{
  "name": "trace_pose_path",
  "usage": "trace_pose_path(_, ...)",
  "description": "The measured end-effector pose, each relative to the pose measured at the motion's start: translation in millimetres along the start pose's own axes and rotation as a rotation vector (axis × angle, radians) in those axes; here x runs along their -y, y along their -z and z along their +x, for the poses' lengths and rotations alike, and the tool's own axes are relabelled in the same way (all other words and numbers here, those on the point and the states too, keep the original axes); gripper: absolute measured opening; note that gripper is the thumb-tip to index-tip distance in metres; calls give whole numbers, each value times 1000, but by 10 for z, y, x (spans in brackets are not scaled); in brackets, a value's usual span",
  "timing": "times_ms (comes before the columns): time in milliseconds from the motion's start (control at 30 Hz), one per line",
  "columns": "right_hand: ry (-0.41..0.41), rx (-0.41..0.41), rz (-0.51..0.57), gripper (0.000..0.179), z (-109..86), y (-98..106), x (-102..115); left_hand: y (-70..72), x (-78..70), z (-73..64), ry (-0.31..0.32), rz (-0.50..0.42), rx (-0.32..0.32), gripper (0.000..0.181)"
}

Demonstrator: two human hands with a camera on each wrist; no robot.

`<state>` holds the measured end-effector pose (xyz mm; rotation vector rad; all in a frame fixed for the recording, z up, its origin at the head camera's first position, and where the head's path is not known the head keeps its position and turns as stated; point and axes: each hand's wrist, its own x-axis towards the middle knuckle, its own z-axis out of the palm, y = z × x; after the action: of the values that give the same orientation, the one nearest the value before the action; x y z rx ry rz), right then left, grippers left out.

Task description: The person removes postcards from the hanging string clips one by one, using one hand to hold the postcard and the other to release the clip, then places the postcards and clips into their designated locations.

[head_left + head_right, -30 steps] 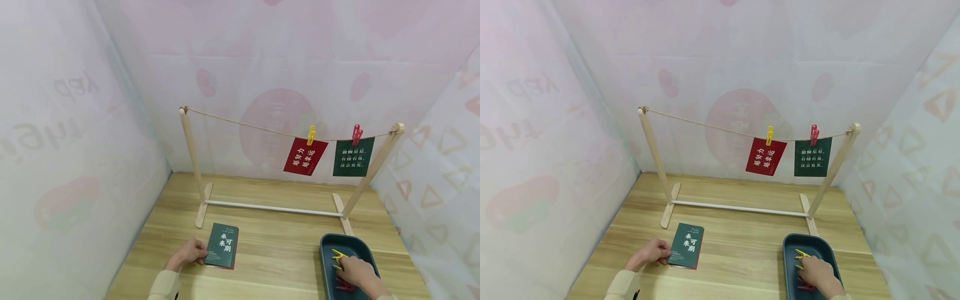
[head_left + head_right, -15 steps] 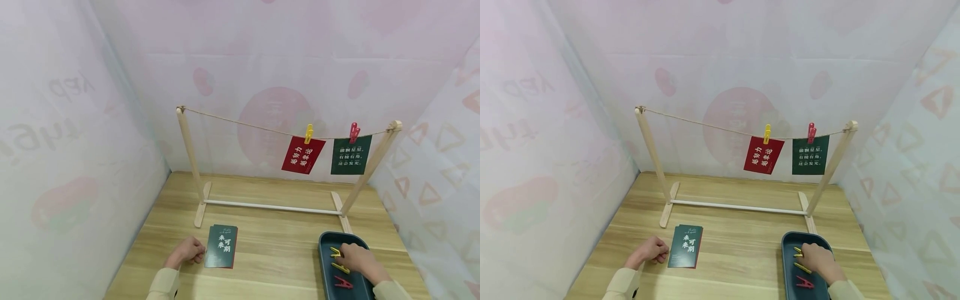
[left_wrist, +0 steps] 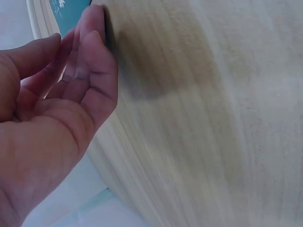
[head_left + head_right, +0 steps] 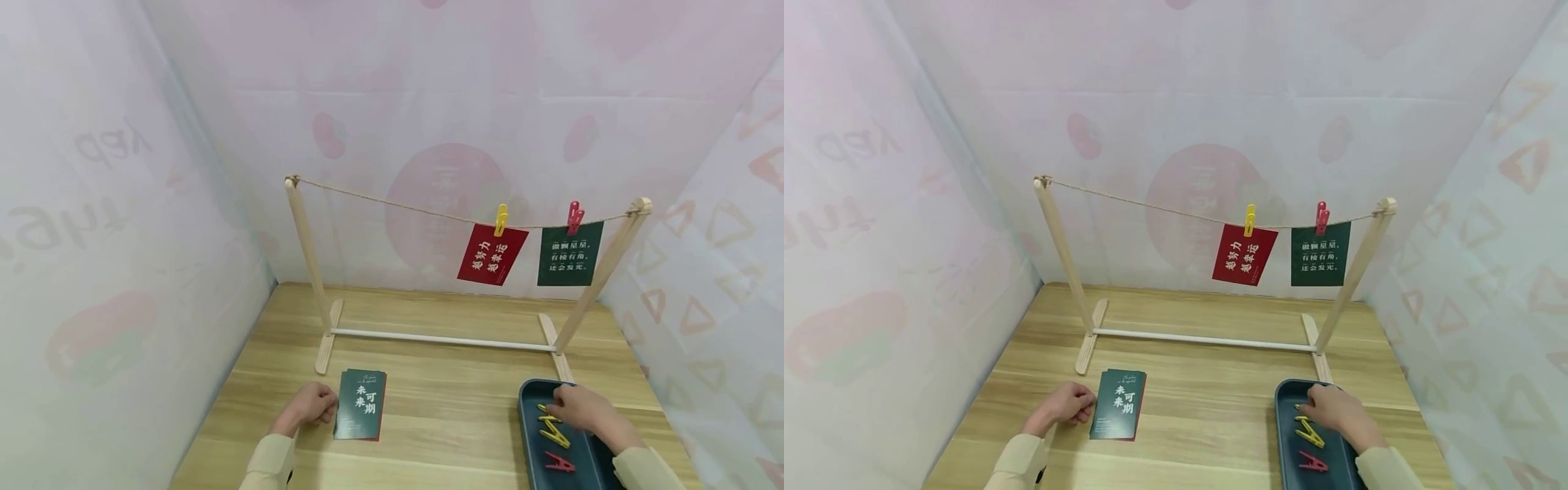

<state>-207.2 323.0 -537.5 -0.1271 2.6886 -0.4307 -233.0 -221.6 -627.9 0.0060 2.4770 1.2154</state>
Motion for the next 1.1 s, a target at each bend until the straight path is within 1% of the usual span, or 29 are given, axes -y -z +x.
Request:
trace_pose_path(67, 8, -15, 7, 22, 3, 35, 11, -2, -15, 24, -11, 7, -25, 24)
trace_pose_path(133, 16, -42, 12, 21, 15, 90, 12, 10, -46, 50, -24, 20, -68, 23)
trace_pose_path(300, 76, -105, 34, 21, 38, 334, 8, 114, -217, 96, -22, 47, -143, 18)
trace_pose_path(433, 143, -151, 20, 21, 44, 605, 67, 191, -335, 154, -51, 49, -168, 18)
trace_pose_path(567, 203, -211, -16, 20, 40, 830, 158, 216, -397, 188, -77, 10, -182, 18)
trace_pose_path(733, 296, -338, -66, 18, 36, 1029, 267, 243, -475, 217, -109, -22, -218, 18)
trace_pose_path(833, 332, -403, -88, 17, 42, 1118, 327, 272, -538, 241, -119, -41, -237, 18)
trace_pose_path(933, 359, -455, -104, 16, 30, 1179, 376, 294, -584, 264, -129, -39, -257, 19)
trace_pose_path(1033, 400, -521, -99, 15, 10, 1218, 428, 300, -628, 276, -143, -37, -281, 20)
trace_pose_path(1100, 428, -575, -77, 16, 3, 1244, 473, 294, -657, 280, -159, -44, -298, 20)
